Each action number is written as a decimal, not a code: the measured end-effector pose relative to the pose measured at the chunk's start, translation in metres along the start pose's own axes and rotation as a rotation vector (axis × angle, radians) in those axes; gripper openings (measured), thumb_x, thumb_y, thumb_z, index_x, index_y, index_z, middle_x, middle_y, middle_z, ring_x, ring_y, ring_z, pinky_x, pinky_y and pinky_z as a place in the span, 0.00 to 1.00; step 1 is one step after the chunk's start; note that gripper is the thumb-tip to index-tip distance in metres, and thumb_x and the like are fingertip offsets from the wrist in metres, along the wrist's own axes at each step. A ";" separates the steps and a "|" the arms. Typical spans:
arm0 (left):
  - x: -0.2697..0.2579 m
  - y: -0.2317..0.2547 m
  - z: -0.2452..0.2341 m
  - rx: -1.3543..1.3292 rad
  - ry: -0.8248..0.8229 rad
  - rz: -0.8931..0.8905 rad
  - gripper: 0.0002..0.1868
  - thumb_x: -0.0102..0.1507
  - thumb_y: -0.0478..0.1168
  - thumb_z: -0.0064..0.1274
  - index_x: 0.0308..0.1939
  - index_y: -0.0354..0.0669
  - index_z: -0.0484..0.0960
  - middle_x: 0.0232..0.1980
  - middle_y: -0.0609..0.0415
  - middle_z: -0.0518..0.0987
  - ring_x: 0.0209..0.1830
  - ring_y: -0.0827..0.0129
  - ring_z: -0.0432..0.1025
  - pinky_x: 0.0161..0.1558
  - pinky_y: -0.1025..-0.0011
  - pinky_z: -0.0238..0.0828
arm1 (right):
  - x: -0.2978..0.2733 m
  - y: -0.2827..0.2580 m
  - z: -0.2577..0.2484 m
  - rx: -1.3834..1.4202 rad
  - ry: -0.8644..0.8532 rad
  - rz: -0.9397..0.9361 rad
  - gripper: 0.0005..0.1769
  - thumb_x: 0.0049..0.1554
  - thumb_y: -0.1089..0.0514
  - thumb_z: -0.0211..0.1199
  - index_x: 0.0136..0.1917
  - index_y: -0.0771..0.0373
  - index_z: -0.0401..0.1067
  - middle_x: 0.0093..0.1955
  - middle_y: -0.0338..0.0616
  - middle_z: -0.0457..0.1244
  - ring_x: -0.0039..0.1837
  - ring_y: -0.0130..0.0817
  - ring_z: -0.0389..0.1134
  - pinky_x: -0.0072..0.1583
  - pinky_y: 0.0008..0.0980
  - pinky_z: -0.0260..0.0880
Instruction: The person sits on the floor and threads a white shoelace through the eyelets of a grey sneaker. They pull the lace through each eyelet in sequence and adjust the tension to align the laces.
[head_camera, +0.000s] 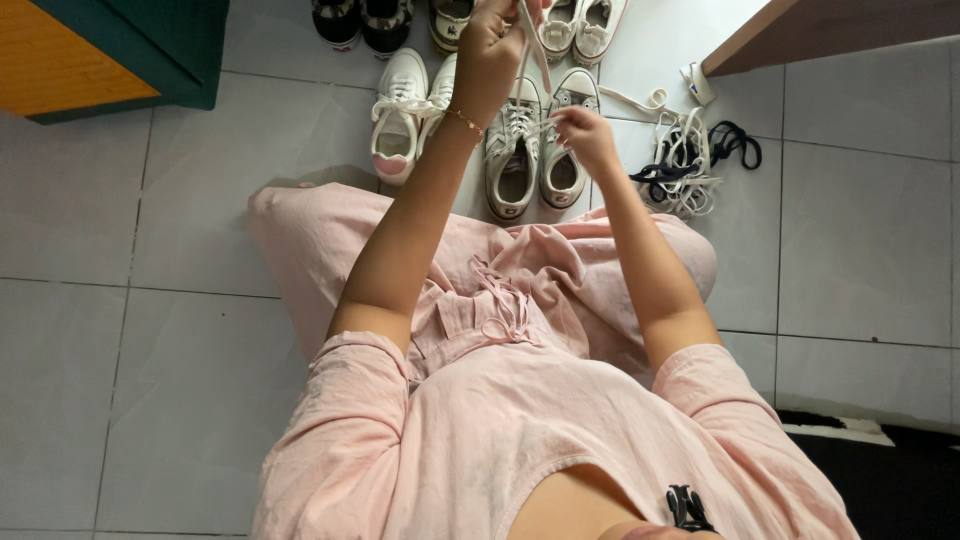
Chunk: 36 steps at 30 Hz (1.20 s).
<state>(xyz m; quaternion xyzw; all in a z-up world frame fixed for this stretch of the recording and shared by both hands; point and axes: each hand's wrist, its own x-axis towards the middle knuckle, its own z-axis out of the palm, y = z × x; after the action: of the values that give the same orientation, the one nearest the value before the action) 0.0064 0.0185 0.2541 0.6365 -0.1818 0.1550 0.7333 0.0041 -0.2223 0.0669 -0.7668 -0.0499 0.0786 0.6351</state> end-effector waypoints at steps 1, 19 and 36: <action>0.002 0.003 0.003 -0.023 0.026 -0.002 0.09 0.69 0.31 0.48 0.46 0.38 0.84 0.44 0.55 0.86 0.45 0.73 0.81 0.50 0.75 0.78 | 0.003 -0.012 -0.007 0.059 0.012 -0.024 0.08 0.64 0.63 0.60 0.55 0.64 0.78 0.41 0.36 0.67 0.40 0.22 0.66 0.42 0.24 0.66; -0.011 0.008 0.010 0.027 -0.712 -0.453 0.19 0.69 0.40 0.58 0.60 0.37 0.74 0.44 0.55 0.83 0.44 0.74 0.79 0.50 0.72 0.78 | -0.001 -0.214 -0.045 0.387 -0.002 -0.407 0.13 0.72 0.57 0.62 0.52 0.70 0.76 0.47 0.50 0.71 0.45 0.33 0.71 0.48 0.31 0.70; 0.011 -0.007 -0.099 -0.020 0.071 -0.275 0.13 0.64 0.29 0.45 0.36 0.37 0.87 0.34 0.53 0.86 0.31 0.78 0.76 0.35 0.80 0.68 | 0.021 -0.047 0.030 -0.292 -0.097 0.098 0.20 0.58 0.59 0.68 0.63 0.62 0.74 0.50 0.41 0.70 0.41 0.25 0.69 0.41 0.24 0.70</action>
<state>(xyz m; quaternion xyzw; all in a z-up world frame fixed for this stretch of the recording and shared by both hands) 0.0267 0.1150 0.2409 0.6422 -0.0684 0.0736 0.7600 0.0199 -0.1810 0.1061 -0.8479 -0.0539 0.1385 0.5089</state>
